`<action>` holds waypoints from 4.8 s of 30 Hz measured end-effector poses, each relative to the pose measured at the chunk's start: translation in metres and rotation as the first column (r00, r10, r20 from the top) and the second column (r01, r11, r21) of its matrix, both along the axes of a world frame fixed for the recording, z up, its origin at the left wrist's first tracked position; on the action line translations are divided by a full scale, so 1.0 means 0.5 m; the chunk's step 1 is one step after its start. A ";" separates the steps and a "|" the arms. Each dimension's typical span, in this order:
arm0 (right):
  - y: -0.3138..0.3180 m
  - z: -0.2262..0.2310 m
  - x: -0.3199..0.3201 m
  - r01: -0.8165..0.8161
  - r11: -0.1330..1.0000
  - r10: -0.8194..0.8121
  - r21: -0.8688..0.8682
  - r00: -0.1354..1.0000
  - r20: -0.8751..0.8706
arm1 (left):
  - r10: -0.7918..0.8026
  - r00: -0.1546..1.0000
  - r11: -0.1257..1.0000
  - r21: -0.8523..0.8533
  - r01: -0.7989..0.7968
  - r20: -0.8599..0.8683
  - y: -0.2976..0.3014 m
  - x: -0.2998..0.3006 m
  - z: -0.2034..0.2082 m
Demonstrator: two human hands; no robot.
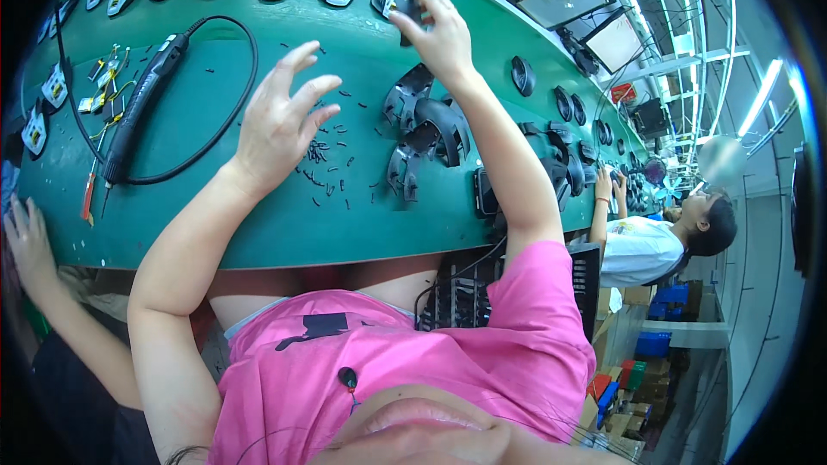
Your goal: Assembling components of a computer mouse on an electronics production line.
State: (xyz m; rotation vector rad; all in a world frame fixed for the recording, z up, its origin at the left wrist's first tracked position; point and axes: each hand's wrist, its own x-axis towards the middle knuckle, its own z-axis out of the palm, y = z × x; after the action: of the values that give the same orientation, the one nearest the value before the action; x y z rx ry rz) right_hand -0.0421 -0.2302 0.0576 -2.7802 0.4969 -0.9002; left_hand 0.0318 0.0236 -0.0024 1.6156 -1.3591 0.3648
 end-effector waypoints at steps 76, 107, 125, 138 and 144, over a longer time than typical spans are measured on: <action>0.219 -0.034 -0.318 -0.244 0.767 0.228 0.594 0.968 0.103 | -0.173 0.007 0.874 -0.150 0.462 -0.985 -0.025 -0.163 0.046; 0.244 -0.018 -0.288 -0.334 0.848 0.476 -0.411 0.821 0.316 | -0.363 -0.534 0.620 -0.625 0.473 -0.764 -0.015 -0.114 0.030; 0.244 -0.011 -0.301 -0.502 0.741 0.635 -0.445 0.739 0.224 | -0.298 -0.528 0.622 -0.581 0.524 -0.795 -0.005 -0.022 -0.064; 0.222 -0.031 -0.294 -0.420 0.894 0.338 0.154 0.860 0.382 | -0.382 0.840 0.895 0.074 0.441 -0.385 -0.030 -0.122 -0.023; 0.220 -0.033 -0.300 -0.403 0.823 0.225 0.400 0.878 0.423 | -0.359 0.620 0.883 -0.040 0.467 -0.698 -0.026 -0.125 -0.044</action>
State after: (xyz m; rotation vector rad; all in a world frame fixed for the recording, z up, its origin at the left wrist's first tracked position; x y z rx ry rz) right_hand -0.1923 -0.1203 0.0413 -2.0985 0.1480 -1.0084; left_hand -0.0309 0.0104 -0.0246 1.2770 -1.1153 -0.6012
